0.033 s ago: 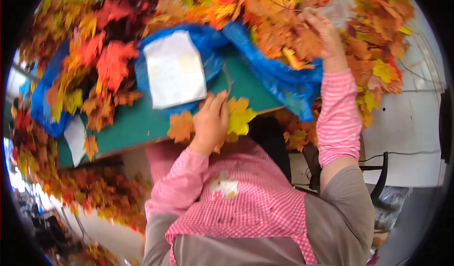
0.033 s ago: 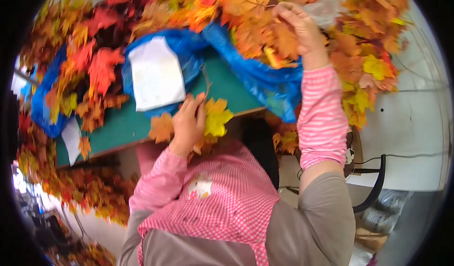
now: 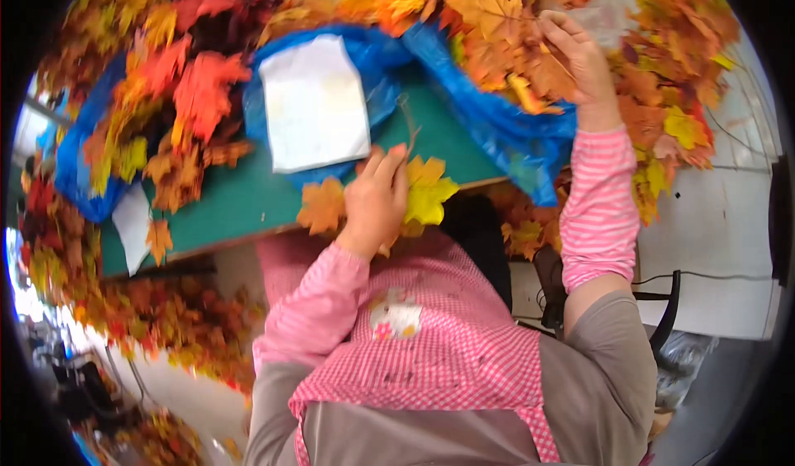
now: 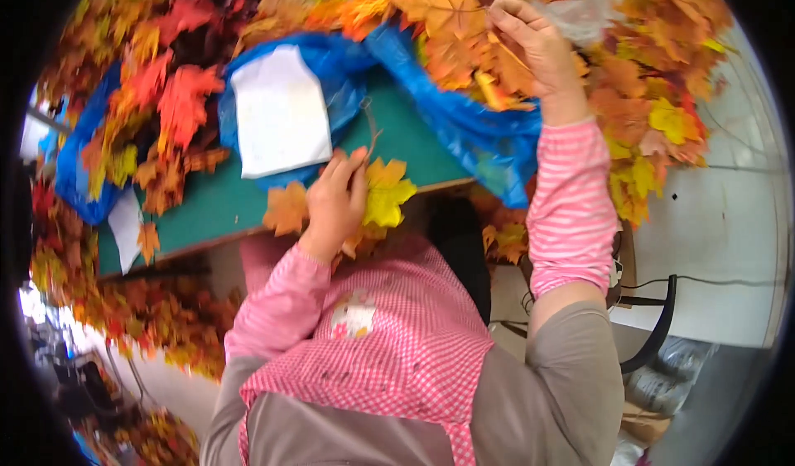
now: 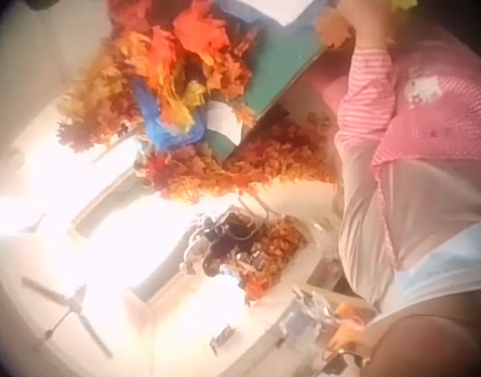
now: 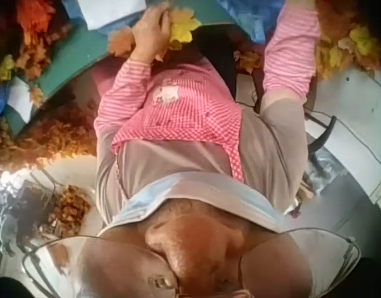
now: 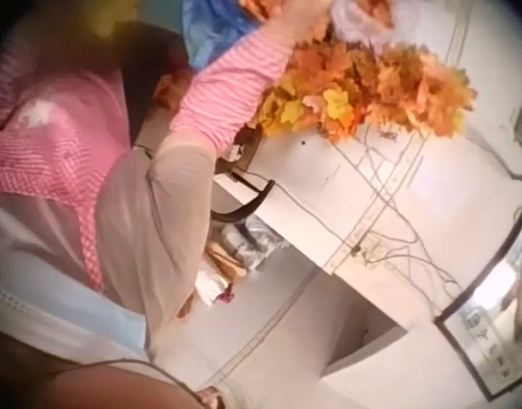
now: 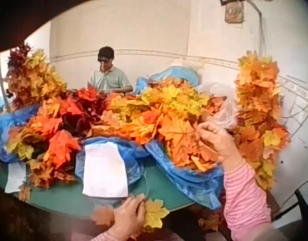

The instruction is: Assembling and twisting artificial maple leaves onto a decorative wire vine or branch.

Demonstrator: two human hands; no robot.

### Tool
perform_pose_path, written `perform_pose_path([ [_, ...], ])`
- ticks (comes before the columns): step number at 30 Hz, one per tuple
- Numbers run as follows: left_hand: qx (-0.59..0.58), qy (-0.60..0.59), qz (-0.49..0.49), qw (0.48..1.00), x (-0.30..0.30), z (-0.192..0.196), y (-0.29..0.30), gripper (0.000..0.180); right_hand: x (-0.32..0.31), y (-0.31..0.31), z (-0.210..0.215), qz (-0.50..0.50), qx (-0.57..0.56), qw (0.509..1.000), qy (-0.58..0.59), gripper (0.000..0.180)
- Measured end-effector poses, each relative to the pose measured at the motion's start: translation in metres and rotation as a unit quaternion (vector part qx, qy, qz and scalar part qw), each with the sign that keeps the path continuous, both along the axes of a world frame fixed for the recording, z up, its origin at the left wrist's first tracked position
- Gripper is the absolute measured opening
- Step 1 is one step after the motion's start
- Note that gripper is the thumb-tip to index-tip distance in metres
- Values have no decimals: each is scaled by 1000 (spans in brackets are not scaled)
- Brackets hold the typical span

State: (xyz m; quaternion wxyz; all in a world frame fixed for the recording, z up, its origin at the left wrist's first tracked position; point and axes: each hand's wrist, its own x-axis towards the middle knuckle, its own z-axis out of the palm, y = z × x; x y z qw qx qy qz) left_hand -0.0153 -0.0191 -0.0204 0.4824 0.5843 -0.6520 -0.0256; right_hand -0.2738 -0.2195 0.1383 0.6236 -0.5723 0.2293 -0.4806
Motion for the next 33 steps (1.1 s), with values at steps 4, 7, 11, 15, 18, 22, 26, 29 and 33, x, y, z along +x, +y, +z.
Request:
perform_pose_path([
  [4, 21, 70, -27, 997, 3, -2, 1, 17, 45, 75, -16, 36, -165, 945, 279, 8],
  [7, 37, 61, -39, 997, 7, 0, 0, 16, 84, 101, -41, 57, -286, 895, 337, 11],
  [11, 48, 105, -59, 991, 9, 3, 1, 13, 113, 108, -68, 44, -345, 865, 361, 7],
  [15, 101, 99, -57, 988, 12, 3, 1, 18, 113, 107, -80, -7, -225, 924, 308, 9],
  [18, 128, 228, -69, 963, 11, 2, -2, 16, 109, 106, -88, -16, -248, 885, 393, 10],
  [22, 106, 250, -81, 959, 12, 2, -6, 15, 103, 108, -101, 25, -226, 876, 425, 11],
  [26, 115, 227, -73, 964, 12, 1, -6, 16, 97, 109, -108, 1, -252, 883, 395, 12],
  [29, 116, 214, -69, 967, 12, 0, -6, 15, 99, 110, -110, -9, -286, 868, 405, 11],
  [33, 125, 184, -67, 973, 12, 0, -5, 16, 103, 111, -111, -2, -277, 874, 400, 11],
])
